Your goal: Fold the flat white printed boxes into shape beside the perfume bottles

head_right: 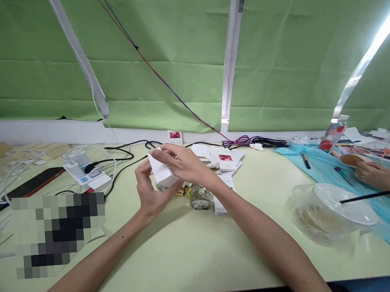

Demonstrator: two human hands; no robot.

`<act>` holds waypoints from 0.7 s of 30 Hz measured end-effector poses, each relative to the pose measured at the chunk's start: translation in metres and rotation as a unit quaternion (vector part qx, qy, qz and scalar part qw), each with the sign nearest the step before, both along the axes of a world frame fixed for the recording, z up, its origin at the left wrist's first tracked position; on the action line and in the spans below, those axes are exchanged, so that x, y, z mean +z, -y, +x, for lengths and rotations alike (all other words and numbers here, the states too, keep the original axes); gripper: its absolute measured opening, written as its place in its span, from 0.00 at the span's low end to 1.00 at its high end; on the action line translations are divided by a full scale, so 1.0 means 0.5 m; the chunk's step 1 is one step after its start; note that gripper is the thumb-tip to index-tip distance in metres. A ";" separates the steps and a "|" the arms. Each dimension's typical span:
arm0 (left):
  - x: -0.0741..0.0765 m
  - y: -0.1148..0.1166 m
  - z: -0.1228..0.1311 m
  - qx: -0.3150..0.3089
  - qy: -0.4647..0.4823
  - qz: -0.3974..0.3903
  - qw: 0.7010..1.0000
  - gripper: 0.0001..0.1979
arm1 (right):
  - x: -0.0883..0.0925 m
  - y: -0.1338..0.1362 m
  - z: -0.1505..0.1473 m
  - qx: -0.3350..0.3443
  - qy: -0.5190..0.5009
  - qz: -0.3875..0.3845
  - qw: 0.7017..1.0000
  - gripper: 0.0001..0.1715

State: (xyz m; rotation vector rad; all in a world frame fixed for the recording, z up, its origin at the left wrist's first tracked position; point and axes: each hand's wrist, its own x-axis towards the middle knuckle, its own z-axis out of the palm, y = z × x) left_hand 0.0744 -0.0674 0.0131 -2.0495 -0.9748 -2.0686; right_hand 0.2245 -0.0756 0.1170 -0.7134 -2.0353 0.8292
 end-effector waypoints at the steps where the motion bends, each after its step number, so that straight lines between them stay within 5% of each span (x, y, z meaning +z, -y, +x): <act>1: 0.000 0.000 0.000 -0.005 0.006 -0.005 1.000 0.34 | 0.001 -0.001 0.002 0.002 -0.003 -0.002 1.000 0.34; 5: 0.000 0.001 0.001 -0.018 0.029 -0.048 0.998 0.35 | 0.010 -0.003 0.018 0.021 0.008 -0.039 0.999 0.38; 8: -0.003 0.000 0.000 -0.012 0.049 -0.076 0.996 0.34 | 0.015 -0.001 0.031 0.040 0.054 -0.060 0.996 0.50; 10: -0.005 -0.001 -0.001 -0.016 0.060 -0.092 0.994 0.35 | 0.017 0.002 0.036 0.046 0.086 -0.042 0.994 0.57; 16: 0.003 -0.003 0.002 -0.035 0.125 -0.142 0.981 0.33 | 0.024 0.008 0.045 0.092 0.137 0.011 0.986 0.53; 21: 0.018 -0.007 0.003 -0.085 0.190 -0.154 0.966 0.31 | 0.016 0.001 0.050 0.064 0.197 0.074 0.976 0.62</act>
